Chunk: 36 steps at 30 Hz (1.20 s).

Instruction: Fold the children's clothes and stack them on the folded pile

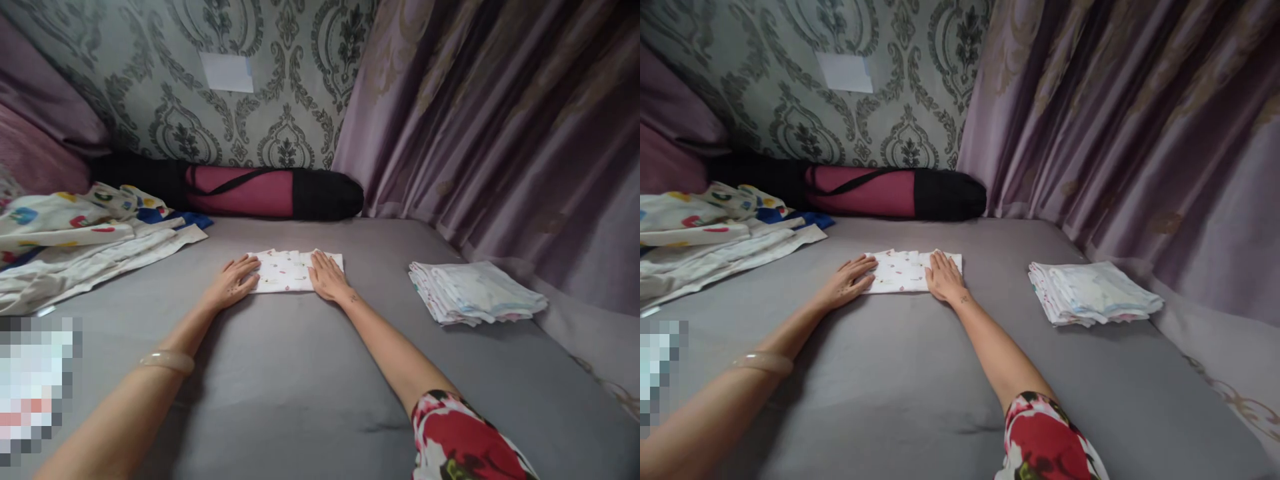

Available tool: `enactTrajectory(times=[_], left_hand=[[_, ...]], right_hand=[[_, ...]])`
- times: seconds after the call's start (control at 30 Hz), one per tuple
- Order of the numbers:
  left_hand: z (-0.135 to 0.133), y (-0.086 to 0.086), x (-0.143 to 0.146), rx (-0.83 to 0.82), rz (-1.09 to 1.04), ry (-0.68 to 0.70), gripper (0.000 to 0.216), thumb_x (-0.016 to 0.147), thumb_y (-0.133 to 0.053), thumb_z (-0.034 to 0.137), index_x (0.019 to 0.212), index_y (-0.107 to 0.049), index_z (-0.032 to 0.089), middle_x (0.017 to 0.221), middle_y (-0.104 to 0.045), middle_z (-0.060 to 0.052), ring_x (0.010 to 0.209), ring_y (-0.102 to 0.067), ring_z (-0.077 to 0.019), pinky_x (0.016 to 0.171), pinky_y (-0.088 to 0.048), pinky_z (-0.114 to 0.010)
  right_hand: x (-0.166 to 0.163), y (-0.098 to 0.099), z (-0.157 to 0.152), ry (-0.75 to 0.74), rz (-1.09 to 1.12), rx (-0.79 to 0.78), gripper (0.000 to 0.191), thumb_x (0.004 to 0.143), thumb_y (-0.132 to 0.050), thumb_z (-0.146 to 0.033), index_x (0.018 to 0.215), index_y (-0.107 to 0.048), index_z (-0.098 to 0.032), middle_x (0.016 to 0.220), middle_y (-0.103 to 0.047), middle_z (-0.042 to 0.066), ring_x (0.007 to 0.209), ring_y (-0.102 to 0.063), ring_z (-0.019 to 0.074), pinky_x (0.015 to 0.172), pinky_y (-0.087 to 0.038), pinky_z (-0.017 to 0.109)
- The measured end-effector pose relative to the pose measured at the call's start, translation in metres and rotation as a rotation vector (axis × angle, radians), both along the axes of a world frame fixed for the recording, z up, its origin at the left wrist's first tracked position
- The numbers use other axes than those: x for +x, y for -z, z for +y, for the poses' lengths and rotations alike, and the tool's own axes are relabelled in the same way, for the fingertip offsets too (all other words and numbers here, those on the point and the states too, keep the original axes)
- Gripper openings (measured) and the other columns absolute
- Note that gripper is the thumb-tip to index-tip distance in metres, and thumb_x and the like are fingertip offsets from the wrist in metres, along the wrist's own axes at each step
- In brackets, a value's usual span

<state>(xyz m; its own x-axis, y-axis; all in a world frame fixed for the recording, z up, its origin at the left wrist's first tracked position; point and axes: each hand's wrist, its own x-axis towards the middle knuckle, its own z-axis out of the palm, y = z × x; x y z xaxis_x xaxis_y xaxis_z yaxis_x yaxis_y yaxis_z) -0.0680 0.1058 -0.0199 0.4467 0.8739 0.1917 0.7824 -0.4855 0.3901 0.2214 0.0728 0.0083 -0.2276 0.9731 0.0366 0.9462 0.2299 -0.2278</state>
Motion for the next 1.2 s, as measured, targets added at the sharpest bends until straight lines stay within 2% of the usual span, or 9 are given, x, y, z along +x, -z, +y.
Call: enactTrajectory(times=[0.27,0.43,0.53,0.63,0.73,0.83,0.93,1.03,1.2], left_hand=[[0.001,0.001,-0.001,-0.015,0.015,0.0,0.055,0.091,-0.034,0.051,0.135,-0.05,0.023,0.147,-0.044,-0.008,0.141,-0.028,-0.0258,0.115,-0.017,-0.049],[0.0,-0.001,0.001,0.001,-0.016,-0.001,0.056,0.09,-0.035,0.053,0.132,-0.053,0.02,0.144,-0.048,-0.01,0.139,-0.032,-0.0264,0.114,-0.021,-0.045],[0.003,-0.011,0.004,0.058,-0.02,0.013,0.051,0.09,-0.036,0.052,0.122,-0.061,0.02,0.133,-0.057,-0.01,0.131,-0.043,-0.027,0.11,-0.029,-0.041],[0.017,-0.027,0.011,0.082,0.072,0.034,0.042,0.088,-0.04,0.048,0.103,-0.068,0.021,0.113,-0.066,-0.01,0.112,-0.055,-0.0284,0.1,-0.038,-0.042],[0.043,-0.042,0.018,-0.01,0.211,0.038,0.034,0.08,-0.05,0.046,0.088,-0.069,0.02,0.098,-0.067,-0.01,0.098,-0.058,-0.0286,0.093,-0.042,-0.04],[0.069,-0.051,0.02,-0.097,0.248,-0.015,0.038,0.067,-0.062,0.046,0.093,-0.07,0.02,0.103,-0.065,-0.011,0.1,-0.058,-0.0291,0.091,-0.043,-0.036],[0.088,-0.055,0.018,-0.238,0.191,-0.036,0.05,0.059,-0.067,0.044,0.102,-0.068,0.02,0.107,-0.066,-0.009,0.1,-0.059,-0.0277,0.086,-0.046,-0.032],[0.099,-0.056,0.017,-0.457,0.119,0.008,0.049,0.056,-0.067,0.044,0.1,-0.068,0.021,0.101,-0.07,-0.008,0.091,-0.063,-0.0244,0.077,-0.048,-0.028],[0.103,-0.057,0.017,-0.529,0.101,-0.003,0.047,0.05,-0.069,0.044,0.091,-0.068,0.02,0.098,-0.071,-0.007,0.089,-0.063,-0.025,0.073,-0.047,-0.027]], right_hand=[[0.018,-0.005,0.006,0.015,0.001,-0.027,0.062,0.098,-0.018,-0.038,0.149,-0.024,-0.004,0.157,-0.019,0.013,0.146,-0.012,0.021,0.117,-0.006,0.036],[0.027,0.001,0.006,0.035,-0.037,-0.045,0.064,0.098,-0.02,-0.039,0.149,-0.023,-0.001,0.157,-0.02,0.014,0.146,-0.012,0.023,0.117,-0.005,0.037],[0.028,0.003,0.01,0.015,-0.042,-0.065,0.064,0.098,-0.021,-0.04,0.149,-0.023,-0.001,0.157,-0.02,0.016,0.145,-0.012,0.0245,0.117,-0.005,0.038],[0.034,0.002,0.018,-0.018,-0.048,-0.074,0.063,0.098,-0.025,-0.038,0.148,-0.026,-0.001,0.155,-0.024,0.017,0.144,-0.019,0.0263,0.116,-0.01,0.04],[0.048,-0.001,0.032,-0.078,-0.01,-0.052,0.051,0.096,-0.034,-0.03,0.14,-0.044,-0.008,0.147,-0.041,0.015,0.136,-0.035,0.0234,0.113,-0.022,0.035],[0.062,-0.007,0.048,-0.123,0.047,-0.056,0.041,0.092,-0.044,-0.024,0.128,-0.058,-0.012,0.136,-0.053,0.013,0.126,-0.047,0.0206,0.107,-0.03,0.029],[0.069,-0.017,0.064,-0.099,0.056,-0.14,0.041,0.086,-0.057,-0.026,0.126,-0.06,-0.014,0.127,-0.059,0.013,0.118,-0.053,0.0222,0.102,-0.036,0.029],[0.07,-0.028,0.078,-0.041,0.057,-0.26,0.043,0.08,-0.066,-0.029,0.12,-0.063,-0.015,0.119,-0.063,0.013,0.11,-0.057,0.0242,0.093,-0.042,0.029],[0.068,-0.04,0.091,-0.009,0.089,-0.373,0.034,0.071,-0.074,-0.031,0.101,-0.07,-0.016,0.098,-0.07,0.008,0.085,-0.064,0.0207,0.069,-0.047,0.025]])
